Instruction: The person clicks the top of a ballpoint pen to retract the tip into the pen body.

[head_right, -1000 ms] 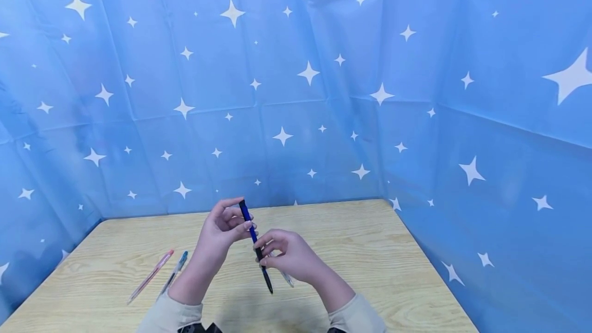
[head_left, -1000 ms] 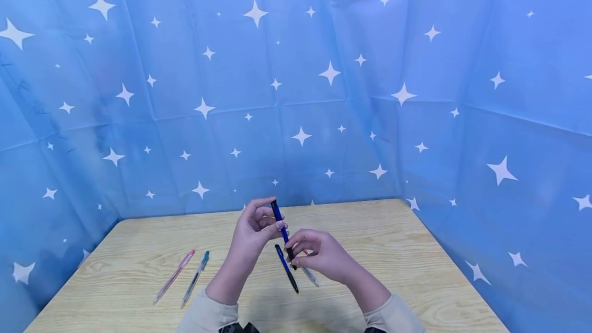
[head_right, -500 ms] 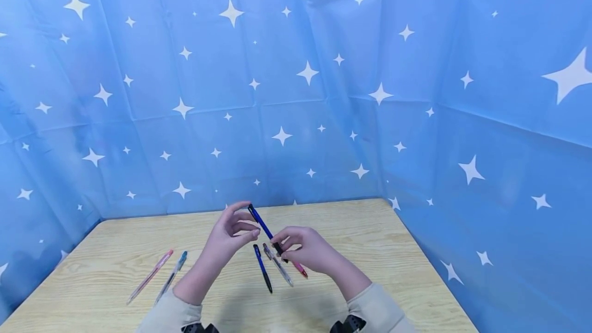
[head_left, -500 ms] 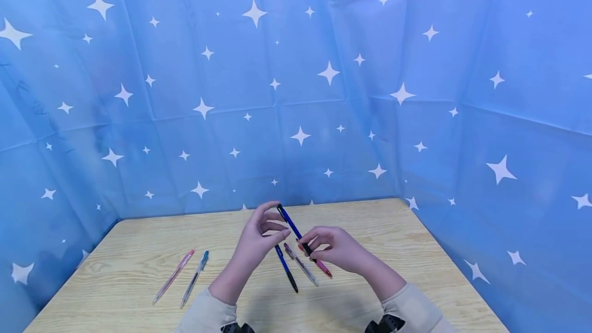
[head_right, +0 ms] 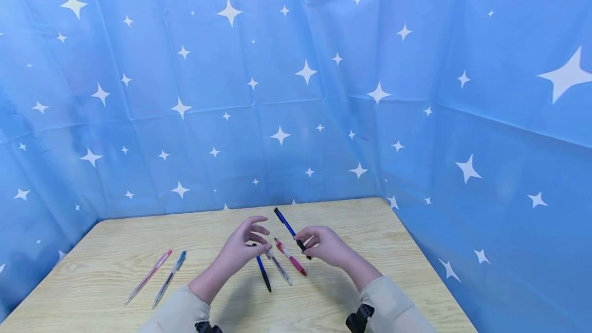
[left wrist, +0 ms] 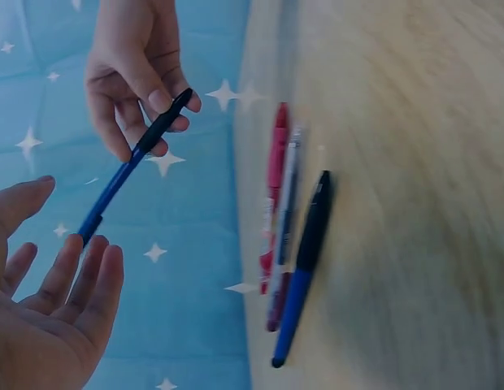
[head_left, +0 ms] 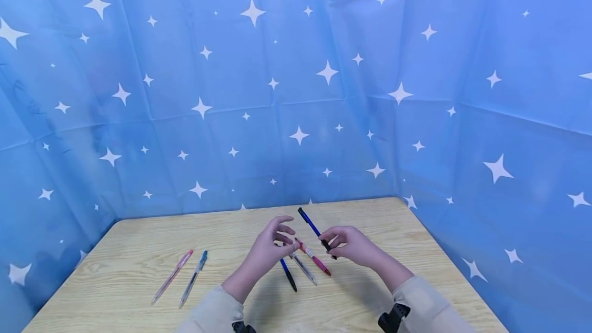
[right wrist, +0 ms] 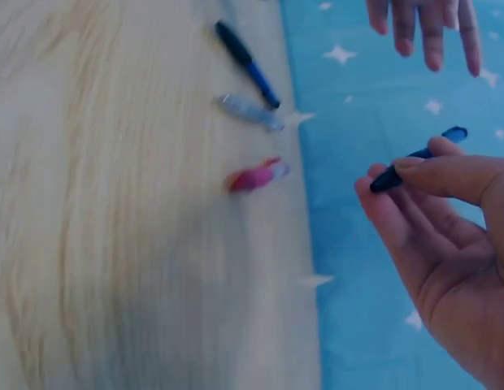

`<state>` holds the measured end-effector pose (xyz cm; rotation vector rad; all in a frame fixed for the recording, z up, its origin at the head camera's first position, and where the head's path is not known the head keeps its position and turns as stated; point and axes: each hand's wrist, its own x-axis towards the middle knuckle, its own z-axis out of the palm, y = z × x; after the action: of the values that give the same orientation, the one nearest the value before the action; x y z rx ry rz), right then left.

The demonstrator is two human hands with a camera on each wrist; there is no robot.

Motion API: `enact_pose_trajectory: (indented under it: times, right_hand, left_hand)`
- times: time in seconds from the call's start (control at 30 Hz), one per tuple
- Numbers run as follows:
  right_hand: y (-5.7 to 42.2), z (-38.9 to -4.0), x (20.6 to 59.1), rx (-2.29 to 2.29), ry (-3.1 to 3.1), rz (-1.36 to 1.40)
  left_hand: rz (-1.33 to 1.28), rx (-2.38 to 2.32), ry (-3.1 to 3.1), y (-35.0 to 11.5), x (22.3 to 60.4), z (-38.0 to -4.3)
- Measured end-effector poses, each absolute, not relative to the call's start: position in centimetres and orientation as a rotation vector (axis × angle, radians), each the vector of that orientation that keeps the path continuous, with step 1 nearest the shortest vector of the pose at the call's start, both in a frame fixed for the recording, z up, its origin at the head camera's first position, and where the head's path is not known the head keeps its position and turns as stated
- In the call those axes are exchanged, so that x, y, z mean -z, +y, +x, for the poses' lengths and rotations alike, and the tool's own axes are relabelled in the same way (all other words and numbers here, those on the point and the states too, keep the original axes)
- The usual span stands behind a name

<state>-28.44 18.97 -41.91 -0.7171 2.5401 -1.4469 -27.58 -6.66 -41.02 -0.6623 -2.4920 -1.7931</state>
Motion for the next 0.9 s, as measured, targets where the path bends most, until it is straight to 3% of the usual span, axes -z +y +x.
enact_pose_trajectory:
  times: [0.53, 0.9]
  right_hand:
    - [20.1, -30.0, 44.8, 1.175, 2.672, -0.544]
    - [20.5, -30.5, 45.3, 1.084, 2.653, -0.594]
  left_hand:
    - [-0.783, 1.446, -2.774, -4.4, 43.9, -27.9]
    - [-0.79, 1.441, -2.829, -4.1, 44.3, -27.9]
